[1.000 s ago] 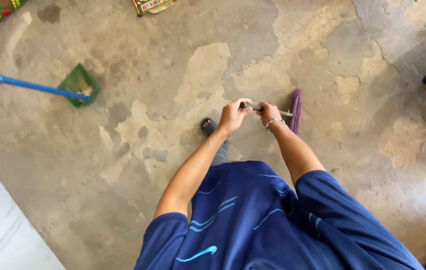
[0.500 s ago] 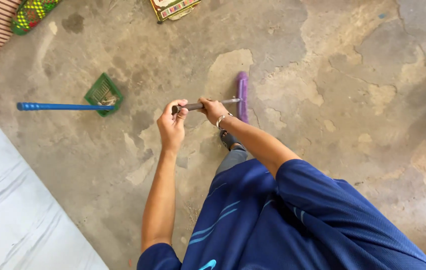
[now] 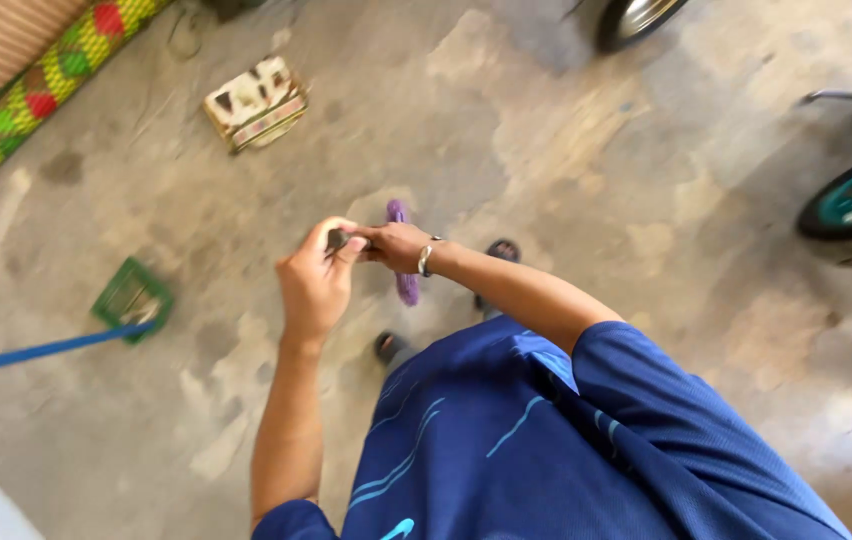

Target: Assemble a broom by attaching the handle to the brush head.

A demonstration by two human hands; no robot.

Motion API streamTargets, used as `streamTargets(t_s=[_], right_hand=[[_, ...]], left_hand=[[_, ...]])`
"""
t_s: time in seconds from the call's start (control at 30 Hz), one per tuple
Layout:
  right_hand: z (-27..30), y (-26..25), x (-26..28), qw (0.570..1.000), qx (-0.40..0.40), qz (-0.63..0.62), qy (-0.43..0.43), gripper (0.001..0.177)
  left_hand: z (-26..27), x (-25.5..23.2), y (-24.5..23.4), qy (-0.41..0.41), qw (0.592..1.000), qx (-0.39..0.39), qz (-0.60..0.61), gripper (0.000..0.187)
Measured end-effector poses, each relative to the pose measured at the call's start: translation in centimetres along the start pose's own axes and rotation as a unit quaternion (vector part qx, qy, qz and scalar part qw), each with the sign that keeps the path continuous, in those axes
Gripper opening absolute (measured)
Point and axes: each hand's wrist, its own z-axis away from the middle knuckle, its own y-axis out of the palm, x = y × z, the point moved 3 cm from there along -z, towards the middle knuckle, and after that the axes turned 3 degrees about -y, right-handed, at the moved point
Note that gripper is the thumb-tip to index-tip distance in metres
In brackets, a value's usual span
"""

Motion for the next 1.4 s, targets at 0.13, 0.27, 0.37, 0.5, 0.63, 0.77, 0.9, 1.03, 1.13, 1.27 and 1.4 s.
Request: streamTargets(t_s=[0.13, 0.27, 0.37, 0.5, 0.63, 0.77, 0.9, 1.03, 1.13, 1.27, 1.4], right_hand=[[1.0, -7.4, -5.0, 0.999, 0.031, -0.015, -0.029, 0.045], [0.0, -12.8, -12.9, 0.996, 0.045, 0.070, -0.025, 0.029], [-0.8, -15.2, -18.2, 0.990, 0.059, 0.122, 0.025, 0.022], [-0.8, -19.5, -24.7, 0.974, 0.023, 0.177, 0.142, 0.012], [-0.4, -19.5, -33.1, 0.967, 0.018, 0.161, 0.195, 0.008], [-0.7, -17.6, -37.2, 0.983, -0.046, 0.129, 0.122, 0.015], [-1.4, -16.2, -35.0, 0.984, -0.054, 0.094, 0.141, 0.021], [-2.5, -13.4, -34.0, 0.987, -0.049, 0.077, 0.134, 0.027], [-3.7, -12.0, -30.8, 0.989, -0.056, 0.068, 0.122, 0.029], [-5.5, -9.5, -25.4, 0.989, -0.025, 0.059, 0.134, 0.027], [-8.0, -4.2, -20.3, 0.993, 0.003, 0.044, 0.108, 0.027]], left_hand=[[-3.3, -1.8, 5.3, -0.075, 0.997, -0.025, 0.016, 0.017], [-6.6, 1.1, 11.9, -0.060, 0.993, -0.060, 0.076, 0.023], [-8.8, 4.2, 16.7, -0.087, 0.990, -0.074, 0.084, 0.025], [-13.2, 8.1, 24.5, -0.074, 0.991, -0.088, 0.073, 0.029], [-14.2, 13.6, 32.3, -0.131, 0.976, -0.095, 0.142, 0.025], [-14.0, 13.9, 33.9, -0.144, 0.965, -0.095, 0.200, 0.029], [-13.4, 13.5, 31.2, -0.202, 0.960, -0.117, 0.152, 0.034], [-10.8, 15.9, 29.8, -0.287, 0.940, -0.120, 0.141, 0.033], [-9.7, 16.2, 26.9, -0.200, 0.945, -0.167, 0.199, 0.032], [-7.6, 16.8, 21.8, -0.204, 0.947, -0.177, 0.174, 0.031], [-4.6, 17.0, 14.7, -0.212, 0.949, -0.200, 0.124, 0.029]])
